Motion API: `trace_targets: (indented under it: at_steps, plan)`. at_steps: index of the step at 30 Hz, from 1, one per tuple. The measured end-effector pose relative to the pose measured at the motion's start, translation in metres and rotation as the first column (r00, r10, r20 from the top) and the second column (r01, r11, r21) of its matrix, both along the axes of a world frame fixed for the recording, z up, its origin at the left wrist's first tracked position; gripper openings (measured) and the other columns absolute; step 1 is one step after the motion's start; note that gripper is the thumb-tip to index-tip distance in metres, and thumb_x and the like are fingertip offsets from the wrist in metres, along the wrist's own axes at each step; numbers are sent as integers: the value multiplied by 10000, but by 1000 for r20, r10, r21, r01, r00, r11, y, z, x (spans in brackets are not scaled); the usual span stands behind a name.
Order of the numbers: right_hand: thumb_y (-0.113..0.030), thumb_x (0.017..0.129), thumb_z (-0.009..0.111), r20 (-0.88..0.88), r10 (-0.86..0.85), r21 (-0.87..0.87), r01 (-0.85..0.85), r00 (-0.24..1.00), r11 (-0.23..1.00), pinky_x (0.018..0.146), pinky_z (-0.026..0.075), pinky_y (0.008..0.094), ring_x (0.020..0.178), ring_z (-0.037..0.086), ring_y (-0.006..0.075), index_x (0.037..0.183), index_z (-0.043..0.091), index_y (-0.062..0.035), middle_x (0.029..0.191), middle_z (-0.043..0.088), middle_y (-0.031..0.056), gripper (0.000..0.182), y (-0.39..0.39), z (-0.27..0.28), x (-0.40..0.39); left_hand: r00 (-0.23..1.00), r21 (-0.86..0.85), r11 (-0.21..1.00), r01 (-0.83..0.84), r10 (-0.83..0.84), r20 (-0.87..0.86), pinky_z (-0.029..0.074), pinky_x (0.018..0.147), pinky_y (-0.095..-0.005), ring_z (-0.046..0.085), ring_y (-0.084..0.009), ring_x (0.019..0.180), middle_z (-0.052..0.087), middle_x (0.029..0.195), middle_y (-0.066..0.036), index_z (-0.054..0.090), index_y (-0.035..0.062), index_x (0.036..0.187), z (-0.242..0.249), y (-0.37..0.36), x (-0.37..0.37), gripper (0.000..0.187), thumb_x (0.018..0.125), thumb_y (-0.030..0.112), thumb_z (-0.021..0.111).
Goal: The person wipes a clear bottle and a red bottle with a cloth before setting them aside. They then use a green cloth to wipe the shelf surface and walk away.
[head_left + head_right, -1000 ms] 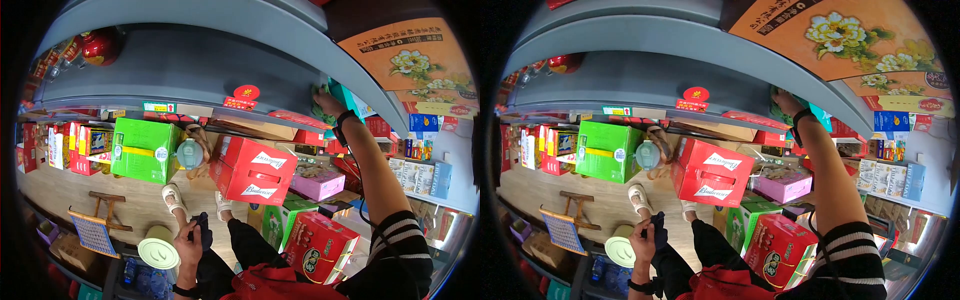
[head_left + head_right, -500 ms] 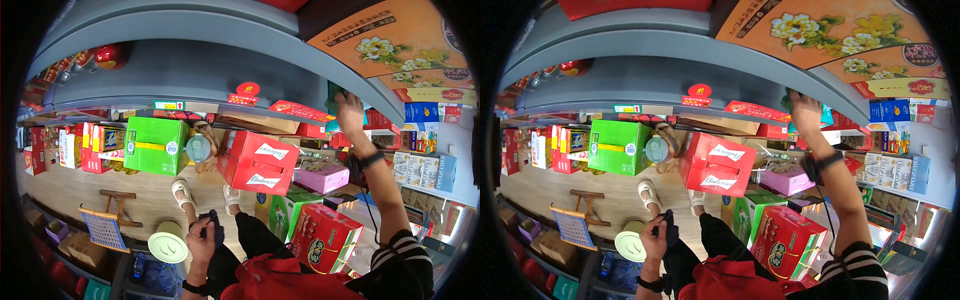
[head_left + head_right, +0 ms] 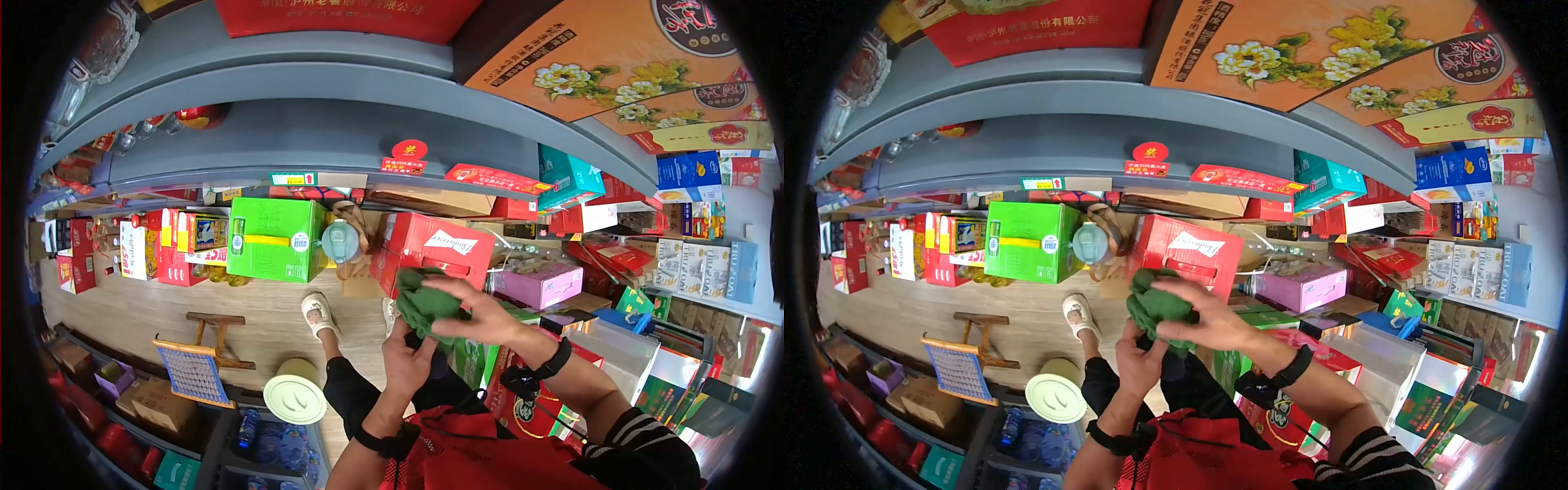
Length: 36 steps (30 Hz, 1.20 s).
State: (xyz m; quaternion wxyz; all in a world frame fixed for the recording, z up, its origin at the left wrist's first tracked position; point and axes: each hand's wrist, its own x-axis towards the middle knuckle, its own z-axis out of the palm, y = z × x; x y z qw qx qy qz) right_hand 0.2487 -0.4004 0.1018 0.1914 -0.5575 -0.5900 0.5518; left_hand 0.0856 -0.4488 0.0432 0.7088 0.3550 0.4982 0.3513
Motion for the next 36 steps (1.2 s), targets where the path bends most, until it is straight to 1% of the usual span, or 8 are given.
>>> trace_targets:
  at_steps: [4, 8, 10, 15, 22, 31, 35, 36]
  plan:
    - [-145, 775, 721, -206, -201, -291, 136, 958, 947, 987, 375, 326, 1173, 460, 147, 1290, 478, -106, 1288, 497, 83, 571, -6, -15, 11, 984, 32, 988, 154, -156, 85, 476, 803, -313, 627, -242, 902, 617, 1061, -162, 507, -18, 1151, -5, 1, 8, 441, 791, 147, 702]
    - [-45, 742, 693, -21, -390, -152, 382, 921, 911, 953, 409, 332, 1141, 494, 170, 1189, 554, -96, 1246, 527, 59, 471, 10, -42, 52, 975, 106, 970, 218, -211, -69, 483, 761, -306, 624, -217, 852, 560, 1178, -162, 432, -18, 1247, 10, 2, 17, 546, 796, 148, 692]
    - [-4, 691, 678, 366, -241, 422, 70, 899, 904, 940, 428, 360, 1139, 489, 239, 1147, 581, -108, 1203, 536, 63, 478, 38, -51, 69, 974, 219, 957, 192, -158, -164, 499, 706, -279, 621, -173, 806, 566, 1164, -159, 371, -37, 1305, -2, -7, 18, 608, 799, 96, 683]
    - [-52, 680, 659, 756, 190, 278, -570, 627, 773, 949, 422, 391, 1173, 423, 284, 1147, 583, -161, 1224, 499, 33, 486, 99, -137, 101, 965, 143, 975, 172, -138, -221, 506, 690, -320, 642, -239, 758, 656, 891, -144, 579, 5, 1077, -9, -25, 8, 325, 785, 105, 683]
    - [-90, 722, 595, 877, 170, 177, -631, 450, 756, 948, 424, 432, 1205, 398, 293, 1136, 586, -174, 1222, 483, 20, 423, 101, -158, 138, 942, -6, 984, 176, -170, -291, 511, 705, -327, 655, -248, 773, 669, 872, -133, 594, 14, 1061, -21, -44, -7, 320, 778, 124, 694]
    - [-44, 707, 606, 864, -175, 274, -148, 472, 950, 946, 423, 406, 1141, 463, 340, 1037, 625, -153, 1123, 556, 92, 347, 44, -164, 260, 884, -1, 972, 235, -214, -416, 515, 694, -303, 663, -214, 750, 677, 836, -117, 608, 7, 1012, -33, -61, -25, 264, 774, 90, 687]
    - [-83, 725, 624, 847, -453, 308, 435, 280, 846, 945, 413, 413, 1079, 498, 341, 1015, 630, -131, 1100, 563, 125, 294, 28, -176, 284, 879, -27, 970, 241, -230, -418, 516, 694, -301, 665, -210, 741, 676, 814, -116, 603, -2, 1009, -31, -63, -28, 258, 777, 79, 679]
    - [-76, 718, 621, 848, -421, 326, 309, 323, 894, 944, 413, 407, 1075, 501, 338, 1028, 624, -134, 1102, 561, 124, 315, 28, -167, 273, 881, -17, 970, 244, -229, -415, 516, 695, -300, 666, -209, 740, 676, 811, -115, 602, -4, 1009, -28, -62, -28, 257, 777, 78, 677]
